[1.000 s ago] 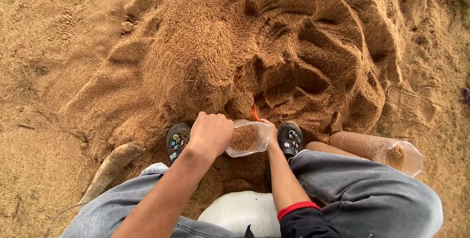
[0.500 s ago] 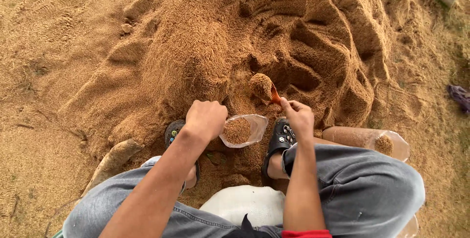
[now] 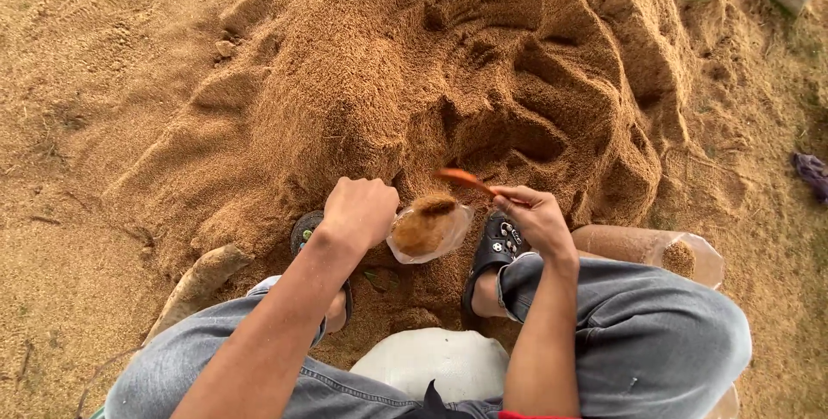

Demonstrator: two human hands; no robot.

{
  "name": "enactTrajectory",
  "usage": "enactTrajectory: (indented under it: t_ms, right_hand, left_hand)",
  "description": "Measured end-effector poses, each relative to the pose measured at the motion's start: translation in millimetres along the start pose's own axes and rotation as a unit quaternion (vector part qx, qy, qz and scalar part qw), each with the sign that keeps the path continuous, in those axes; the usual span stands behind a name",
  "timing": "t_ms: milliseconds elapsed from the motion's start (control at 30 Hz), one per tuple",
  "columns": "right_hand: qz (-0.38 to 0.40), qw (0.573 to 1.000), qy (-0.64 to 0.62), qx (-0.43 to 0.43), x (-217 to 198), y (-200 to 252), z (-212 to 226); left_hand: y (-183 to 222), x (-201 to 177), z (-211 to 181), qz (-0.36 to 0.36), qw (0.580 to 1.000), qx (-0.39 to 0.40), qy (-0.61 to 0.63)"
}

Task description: Filling small plastic bags with grain from a large pile using a hand scoop.

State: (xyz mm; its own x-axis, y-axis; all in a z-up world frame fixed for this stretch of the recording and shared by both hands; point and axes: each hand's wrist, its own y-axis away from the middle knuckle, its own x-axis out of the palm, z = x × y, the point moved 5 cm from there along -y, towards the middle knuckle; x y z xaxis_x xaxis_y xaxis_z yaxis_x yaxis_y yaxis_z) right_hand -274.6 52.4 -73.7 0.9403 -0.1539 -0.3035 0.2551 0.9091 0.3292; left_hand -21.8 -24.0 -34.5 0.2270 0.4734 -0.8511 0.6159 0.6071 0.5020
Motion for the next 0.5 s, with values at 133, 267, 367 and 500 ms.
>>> enactTrajectory:
  t_ms: [133,267,367,500]
  right_hand:
    - [-0.041,0.998,0.004,0.056,6.1,-33.0,-34.9]
    - [-0.121,0.984,0.031,0.126,34.6,-73.8,-119.9]
    - [-0.167,0.965,0.105,0.172,47.6,-98.8,-218.9]
    - [-0.114,0.947,0.203,0.220,77.5,-88.6,-268.1]
  left_hand:
    - [0.7,-3.2,-2.2,0.008,1.000,0.001,0.006]
    - [1.5,-4.8,-3.2,0.009,1.000,-0.002,0.014]
    - [3.7,-2.0,-5.0,0.017,1.000,-0.002,0.006]
    - [-3.8,4.0,-2.2,0.003,1.000,0.014,-0.010]
